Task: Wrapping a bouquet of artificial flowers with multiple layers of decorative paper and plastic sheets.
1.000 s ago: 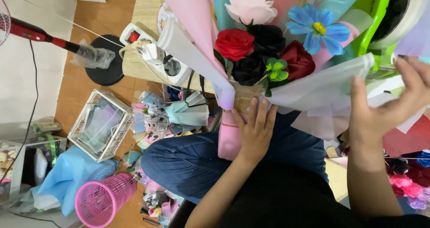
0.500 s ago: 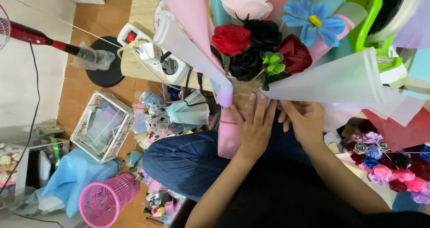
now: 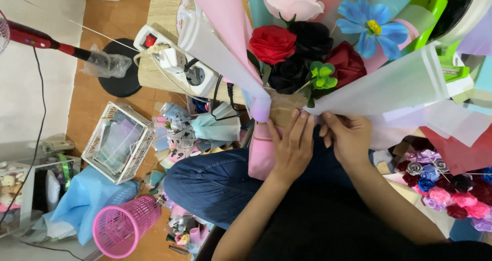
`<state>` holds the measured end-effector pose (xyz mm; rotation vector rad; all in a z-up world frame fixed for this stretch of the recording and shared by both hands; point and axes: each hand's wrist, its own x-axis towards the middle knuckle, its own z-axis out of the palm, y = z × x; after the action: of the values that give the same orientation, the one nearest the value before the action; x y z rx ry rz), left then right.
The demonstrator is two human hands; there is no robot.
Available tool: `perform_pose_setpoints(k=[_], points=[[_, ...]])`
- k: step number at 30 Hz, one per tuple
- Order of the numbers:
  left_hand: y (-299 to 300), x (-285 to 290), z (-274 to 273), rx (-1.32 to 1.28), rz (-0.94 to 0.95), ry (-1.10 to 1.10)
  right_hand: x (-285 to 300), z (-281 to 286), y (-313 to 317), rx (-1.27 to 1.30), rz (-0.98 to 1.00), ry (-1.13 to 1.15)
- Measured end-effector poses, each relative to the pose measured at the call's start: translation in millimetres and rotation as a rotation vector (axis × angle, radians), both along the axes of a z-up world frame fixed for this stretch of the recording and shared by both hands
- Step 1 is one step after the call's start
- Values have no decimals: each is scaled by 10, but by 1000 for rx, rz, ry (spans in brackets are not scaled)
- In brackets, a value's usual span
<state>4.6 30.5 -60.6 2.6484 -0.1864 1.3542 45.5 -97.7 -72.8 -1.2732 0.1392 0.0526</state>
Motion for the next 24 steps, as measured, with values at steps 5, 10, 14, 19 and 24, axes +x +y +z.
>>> perform_pose_setpoints(k=[5, 10, 14, 19, 24], points=[[-18, 13, 48, 57, 31, 15, -73, 198, 112, -51, -72, 62], [-6, 22, 138, 62, 15, 16, 15, 504, 191, -72, -74, 92], [-2, 21, 251, 117, 52, 47, 56, 526, 178, -120, -65, 143], [-61, 17, 318, 147, 119, 93, 108, 661, 239, -126, -54, 191], [-89, 6, 425, 178, 162, 121, 149, 416, 216, -171, -63, 198]])
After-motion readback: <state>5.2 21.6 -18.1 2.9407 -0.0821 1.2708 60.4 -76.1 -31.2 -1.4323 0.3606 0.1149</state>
